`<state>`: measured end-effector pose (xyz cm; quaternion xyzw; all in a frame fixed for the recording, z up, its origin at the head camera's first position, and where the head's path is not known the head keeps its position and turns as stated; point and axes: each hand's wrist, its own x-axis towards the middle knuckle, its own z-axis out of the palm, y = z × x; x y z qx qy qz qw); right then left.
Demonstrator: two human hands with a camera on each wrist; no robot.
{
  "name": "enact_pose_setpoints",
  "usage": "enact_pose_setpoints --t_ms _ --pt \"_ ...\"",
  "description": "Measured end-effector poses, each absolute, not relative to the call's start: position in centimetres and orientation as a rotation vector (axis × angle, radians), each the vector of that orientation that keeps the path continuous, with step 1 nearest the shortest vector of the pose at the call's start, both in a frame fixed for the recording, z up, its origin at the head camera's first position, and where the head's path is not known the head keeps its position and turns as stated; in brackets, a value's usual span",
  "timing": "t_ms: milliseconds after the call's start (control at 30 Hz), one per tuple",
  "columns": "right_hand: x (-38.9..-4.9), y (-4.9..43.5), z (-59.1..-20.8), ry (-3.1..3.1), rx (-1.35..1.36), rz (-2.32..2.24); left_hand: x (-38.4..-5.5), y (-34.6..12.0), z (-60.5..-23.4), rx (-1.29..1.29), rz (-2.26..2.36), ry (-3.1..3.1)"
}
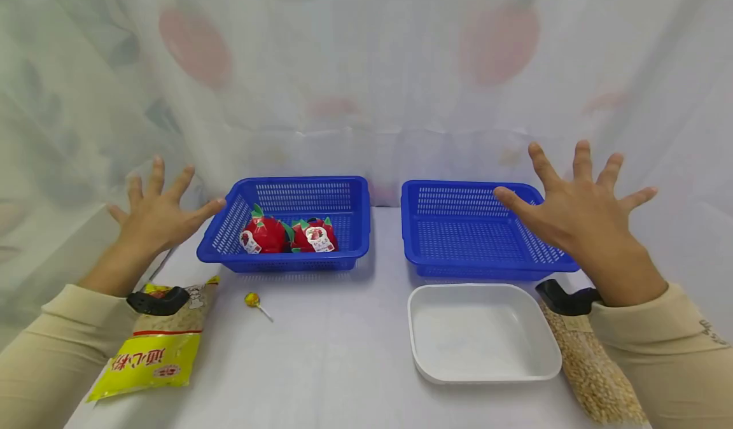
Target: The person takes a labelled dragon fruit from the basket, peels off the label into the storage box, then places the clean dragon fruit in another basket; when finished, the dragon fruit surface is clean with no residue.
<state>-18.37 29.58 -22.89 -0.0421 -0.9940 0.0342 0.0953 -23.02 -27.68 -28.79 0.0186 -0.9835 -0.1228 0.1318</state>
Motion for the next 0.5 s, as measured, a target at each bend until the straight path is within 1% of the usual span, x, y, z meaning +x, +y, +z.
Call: enact_pose_setpoints --t_ms 500 --pt "-18.4 29.2 -23.1 -2.922 -0.076 0.131 -23.5 -28.0 -32.3 0.095 -0.392 -2.850"
